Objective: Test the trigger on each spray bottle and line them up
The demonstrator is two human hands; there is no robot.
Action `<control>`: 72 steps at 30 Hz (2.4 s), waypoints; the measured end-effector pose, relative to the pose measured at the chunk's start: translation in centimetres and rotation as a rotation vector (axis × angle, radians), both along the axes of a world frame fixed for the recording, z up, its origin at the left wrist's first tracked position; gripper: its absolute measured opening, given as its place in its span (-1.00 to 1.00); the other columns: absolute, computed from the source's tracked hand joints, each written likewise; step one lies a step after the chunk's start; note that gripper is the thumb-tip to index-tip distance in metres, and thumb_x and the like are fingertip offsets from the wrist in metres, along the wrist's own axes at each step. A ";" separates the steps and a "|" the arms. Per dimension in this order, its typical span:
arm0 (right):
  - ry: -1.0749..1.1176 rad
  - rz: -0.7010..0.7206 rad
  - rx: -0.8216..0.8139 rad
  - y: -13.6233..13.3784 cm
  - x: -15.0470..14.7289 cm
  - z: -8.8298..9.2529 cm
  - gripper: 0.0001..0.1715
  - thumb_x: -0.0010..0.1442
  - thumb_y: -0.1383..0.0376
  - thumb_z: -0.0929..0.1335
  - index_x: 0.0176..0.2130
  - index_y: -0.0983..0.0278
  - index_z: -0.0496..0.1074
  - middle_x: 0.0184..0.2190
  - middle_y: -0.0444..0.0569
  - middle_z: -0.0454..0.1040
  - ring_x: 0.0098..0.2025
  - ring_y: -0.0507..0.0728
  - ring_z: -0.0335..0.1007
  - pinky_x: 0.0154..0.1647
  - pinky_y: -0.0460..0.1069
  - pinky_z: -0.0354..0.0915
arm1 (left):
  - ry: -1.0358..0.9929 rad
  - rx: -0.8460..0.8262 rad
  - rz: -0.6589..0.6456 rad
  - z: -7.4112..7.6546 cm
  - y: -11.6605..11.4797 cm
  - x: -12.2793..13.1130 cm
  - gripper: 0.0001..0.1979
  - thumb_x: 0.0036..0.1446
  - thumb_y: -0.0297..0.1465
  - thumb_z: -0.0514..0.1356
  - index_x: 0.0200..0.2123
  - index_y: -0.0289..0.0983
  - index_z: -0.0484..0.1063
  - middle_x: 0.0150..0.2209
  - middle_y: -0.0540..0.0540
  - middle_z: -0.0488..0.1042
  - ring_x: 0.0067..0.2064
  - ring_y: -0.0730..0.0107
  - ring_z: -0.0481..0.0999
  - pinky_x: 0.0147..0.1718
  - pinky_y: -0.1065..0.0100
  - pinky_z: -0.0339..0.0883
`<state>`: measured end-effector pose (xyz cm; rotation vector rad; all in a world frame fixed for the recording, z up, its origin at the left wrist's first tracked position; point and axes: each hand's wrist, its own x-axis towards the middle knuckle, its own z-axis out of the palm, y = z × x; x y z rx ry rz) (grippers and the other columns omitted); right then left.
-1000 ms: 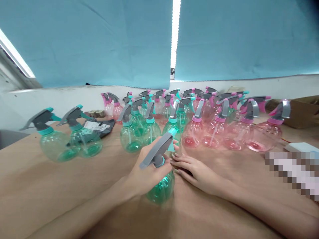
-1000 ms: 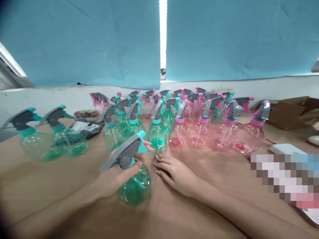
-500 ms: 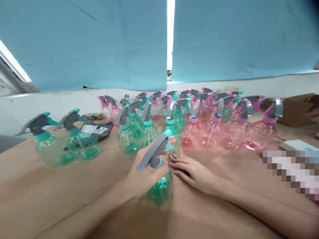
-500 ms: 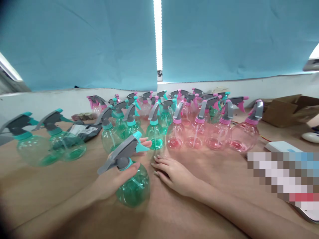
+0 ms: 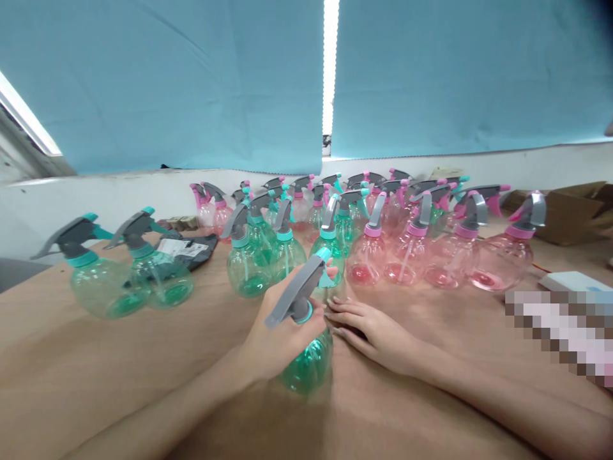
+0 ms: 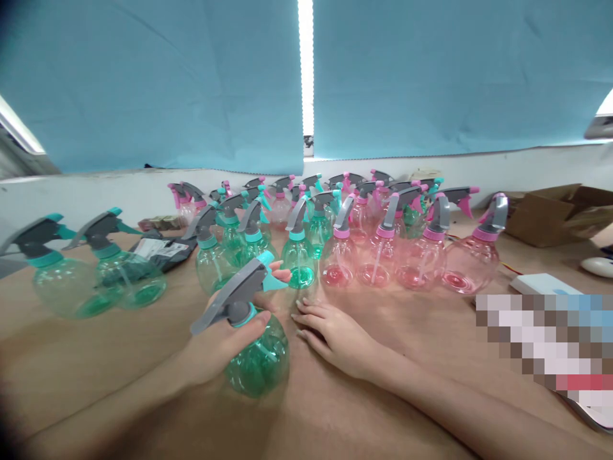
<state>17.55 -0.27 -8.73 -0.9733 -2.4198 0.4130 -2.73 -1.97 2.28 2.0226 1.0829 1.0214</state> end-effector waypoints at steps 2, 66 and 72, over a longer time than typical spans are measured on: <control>0.003 -0.003 -0.004 0.0 0.0 0.1 -0.60 0.38 0.27 0.22 0.14 0.22 0.40 0.15 0.03 0.43 0.27 0.19 0.22 0.28 0.17 0.19 | 0.009 -0.003 0.016 0.1 0.0 0.0 -0.63 -0.03 -0.38 0.11 -0.09 -0.17 0.45 -0.52 0.07 0.34 -0.50 0.38 0.30 -0.48 0.37 0.29; 0.019 -0.018 -0.016 -0.1 0.0 0.0 -0.62 0.37 0.25 0.23 0.11 0.17 0.43 0.15 0.00 0.43 0.25 0.20 0.26 0.26 0.19 0.22 | 0.028 0.009 -0.021 -0.4 -0.1 -0.4 -0.54 0.03 -0.41 0.14 0.06 -0.18 0.38 -0.41 -0.01 0.48 -0.40 0.32 0.45 -0.41 0.33 0.39; 0.013 -0.020 -0.012 -0.1 -0.1 0.1 -0.61 0.38 0.26 0.22 0.14 0.17 0.41 0.14 0.01 0.44 0.24 0.21 0.27 0.26 0.20 0.22 | 0.023 -0.004 -0.052 -0.6 0.0 -0.4 -0.50 0.06 -0.43 0.15 0.11 -0.17 0.36 -0.43 0.02 0.49 -0.47 0.38 0.39 -0.46 0.36 0.37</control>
